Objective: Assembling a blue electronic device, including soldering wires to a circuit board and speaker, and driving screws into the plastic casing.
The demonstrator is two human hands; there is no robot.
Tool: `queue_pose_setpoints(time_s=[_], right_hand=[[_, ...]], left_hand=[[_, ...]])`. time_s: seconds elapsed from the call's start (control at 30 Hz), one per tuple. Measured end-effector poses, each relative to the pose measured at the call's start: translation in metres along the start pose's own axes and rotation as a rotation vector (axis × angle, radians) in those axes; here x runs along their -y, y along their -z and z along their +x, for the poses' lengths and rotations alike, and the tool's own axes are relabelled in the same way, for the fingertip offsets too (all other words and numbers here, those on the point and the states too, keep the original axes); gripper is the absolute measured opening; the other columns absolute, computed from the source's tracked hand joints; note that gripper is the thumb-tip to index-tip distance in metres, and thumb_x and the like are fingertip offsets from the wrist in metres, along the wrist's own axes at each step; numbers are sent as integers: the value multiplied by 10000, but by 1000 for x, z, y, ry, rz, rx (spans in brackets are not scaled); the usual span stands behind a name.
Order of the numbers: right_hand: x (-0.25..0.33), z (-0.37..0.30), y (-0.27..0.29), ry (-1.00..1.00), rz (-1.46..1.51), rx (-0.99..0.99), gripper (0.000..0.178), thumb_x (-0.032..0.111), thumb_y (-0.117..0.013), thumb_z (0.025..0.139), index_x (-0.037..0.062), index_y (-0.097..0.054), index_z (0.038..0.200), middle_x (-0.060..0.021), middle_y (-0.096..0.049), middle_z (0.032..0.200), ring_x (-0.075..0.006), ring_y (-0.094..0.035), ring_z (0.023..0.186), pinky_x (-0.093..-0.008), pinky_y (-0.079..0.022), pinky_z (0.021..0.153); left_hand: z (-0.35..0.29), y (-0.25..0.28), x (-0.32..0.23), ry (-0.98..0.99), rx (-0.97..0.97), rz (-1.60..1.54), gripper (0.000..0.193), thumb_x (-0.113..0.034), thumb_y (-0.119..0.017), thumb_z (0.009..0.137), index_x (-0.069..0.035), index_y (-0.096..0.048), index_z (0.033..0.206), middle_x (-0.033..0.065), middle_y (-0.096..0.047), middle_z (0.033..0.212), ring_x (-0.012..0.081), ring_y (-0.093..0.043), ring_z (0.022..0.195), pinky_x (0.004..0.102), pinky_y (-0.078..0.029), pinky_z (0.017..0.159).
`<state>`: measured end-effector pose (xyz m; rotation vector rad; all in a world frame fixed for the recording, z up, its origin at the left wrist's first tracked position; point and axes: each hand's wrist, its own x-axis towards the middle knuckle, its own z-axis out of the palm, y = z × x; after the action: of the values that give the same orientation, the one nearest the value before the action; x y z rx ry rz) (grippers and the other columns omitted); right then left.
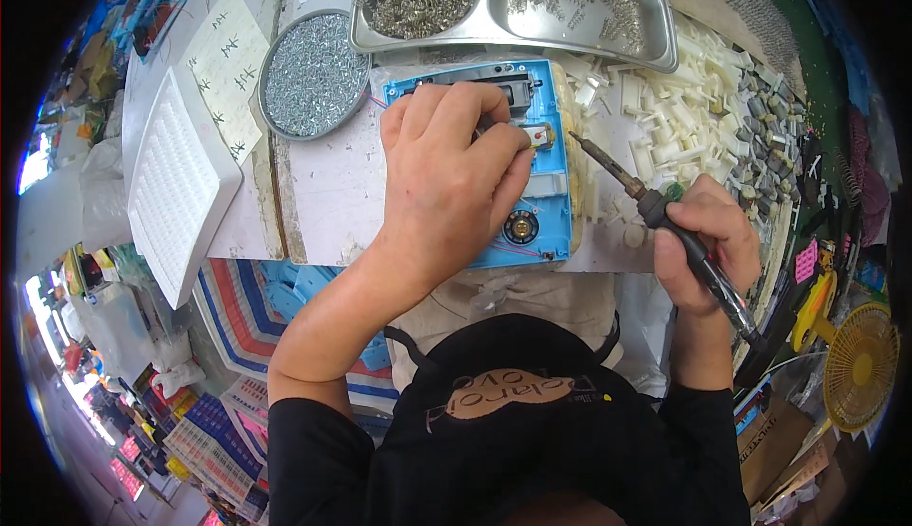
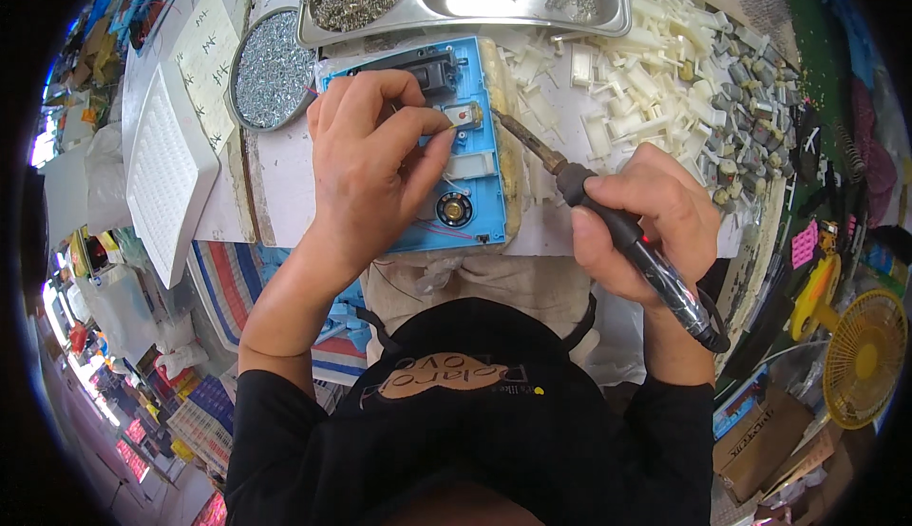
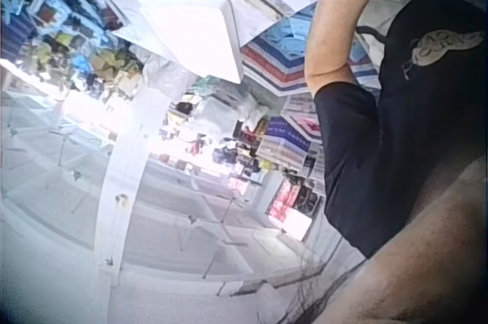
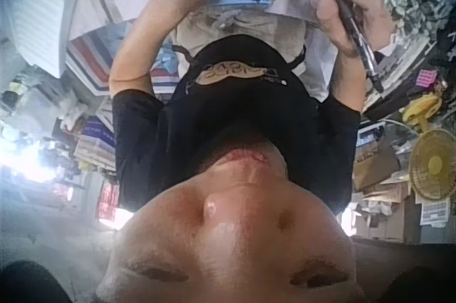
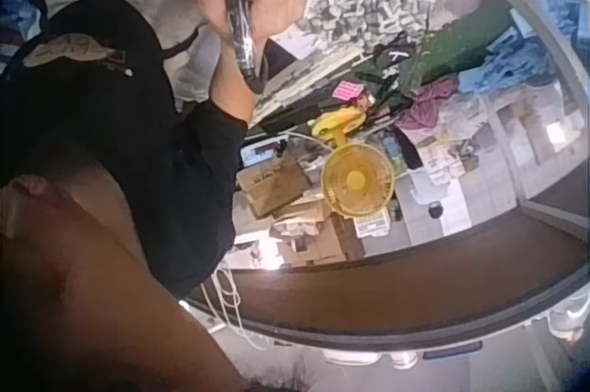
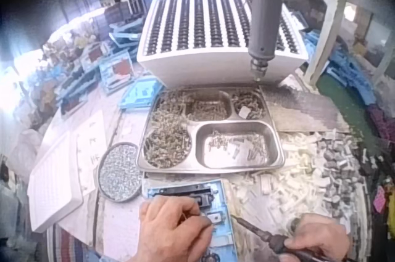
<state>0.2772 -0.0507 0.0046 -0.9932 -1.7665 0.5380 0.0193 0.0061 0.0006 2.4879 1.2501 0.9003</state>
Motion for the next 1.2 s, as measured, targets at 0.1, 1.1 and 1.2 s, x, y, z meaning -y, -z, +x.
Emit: queue_pose_setpoints(time_s=[0.1,1.1,1.2], right_hand=[[1,0,1,4,-1,0,255,64,-786,797,7,-644,1001,-57,-574,656,-160,-508,536,-278,-362,481],[-4,4,-2,40,-23,13,283,29,-798,754,14,-649,996,-49,-579,647,-177,-509,525,-284,-369,475],[-5,5,-3,36,-18,22,274,33,-795,760,13,-652,993,-55,-587,651,-183,-517,525,-286,-377,475]], left_hand=[[0,2,-1,10,15,0,142,-83,-795,737,-90,-720,857,40,-600,978,238,-559,923,381,-372,850],[7,-9,-6,31,-33,54,115,-85,-760,729,-97,-714,834,20,-581,931,234,-545,876,394,-394,827],[10,-8,-8,18,-23,97,83,-92,-752,728,-94,-684,776,17,-570,908,232,-538,860,400,-393,819]])
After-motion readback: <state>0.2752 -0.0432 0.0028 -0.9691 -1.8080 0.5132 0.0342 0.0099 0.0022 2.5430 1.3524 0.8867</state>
